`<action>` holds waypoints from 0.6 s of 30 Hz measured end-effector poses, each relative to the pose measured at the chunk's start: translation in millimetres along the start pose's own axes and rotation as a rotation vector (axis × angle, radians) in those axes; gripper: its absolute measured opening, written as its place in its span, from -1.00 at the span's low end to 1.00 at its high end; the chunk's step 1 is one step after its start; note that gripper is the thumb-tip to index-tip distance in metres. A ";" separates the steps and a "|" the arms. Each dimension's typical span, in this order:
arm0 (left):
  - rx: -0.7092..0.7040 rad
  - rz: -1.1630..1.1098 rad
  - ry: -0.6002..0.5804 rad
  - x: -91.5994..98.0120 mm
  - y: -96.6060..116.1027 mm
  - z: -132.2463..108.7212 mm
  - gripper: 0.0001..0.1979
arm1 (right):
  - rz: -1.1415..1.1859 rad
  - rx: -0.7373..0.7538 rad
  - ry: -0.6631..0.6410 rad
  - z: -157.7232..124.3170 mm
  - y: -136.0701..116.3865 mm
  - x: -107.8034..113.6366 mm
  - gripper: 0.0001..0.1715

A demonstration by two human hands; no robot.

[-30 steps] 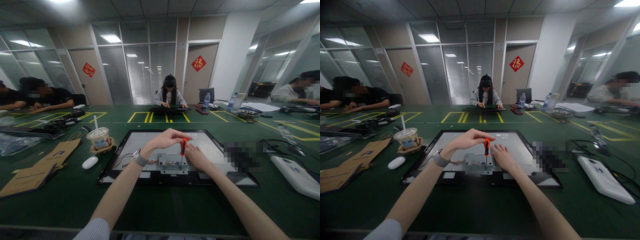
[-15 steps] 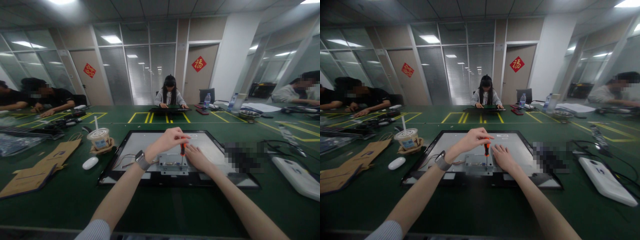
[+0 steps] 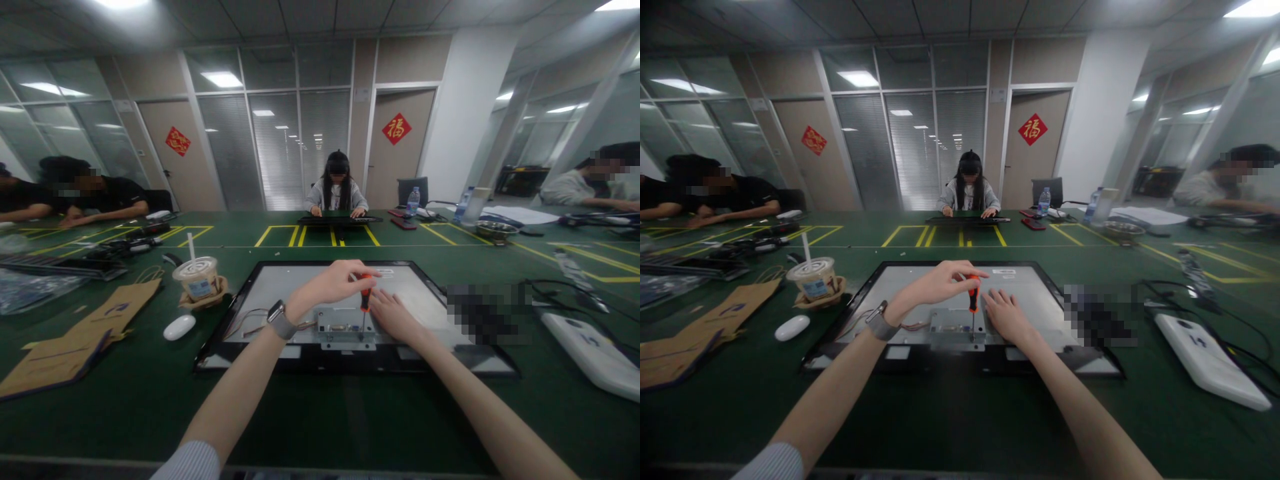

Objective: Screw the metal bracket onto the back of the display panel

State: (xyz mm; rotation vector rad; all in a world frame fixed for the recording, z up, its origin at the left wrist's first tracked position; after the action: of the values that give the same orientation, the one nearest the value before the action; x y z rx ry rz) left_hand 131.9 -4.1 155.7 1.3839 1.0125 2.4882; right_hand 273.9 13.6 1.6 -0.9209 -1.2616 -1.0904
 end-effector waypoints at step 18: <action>0.068 0.084 -0.032 5.7 -3.1 -3.4 -0.68 | -0.003 -0.026 0.010 -0.7 0.3 0.6 -0.44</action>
State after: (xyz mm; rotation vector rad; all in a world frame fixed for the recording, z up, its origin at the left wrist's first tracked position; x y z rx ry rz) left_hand 125.3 -1.0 156.7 1.5109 1.0632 2.5031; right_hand 274.3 12.9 2.1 -0.9323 -1.2442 -1.1145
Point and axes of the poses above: each hand's wrist, its own z-axis towards the middle knuckle, its own x-axis out of the back of the hand, y = z × x, the point moved 6 cm from there along z, towards the middle knuckle
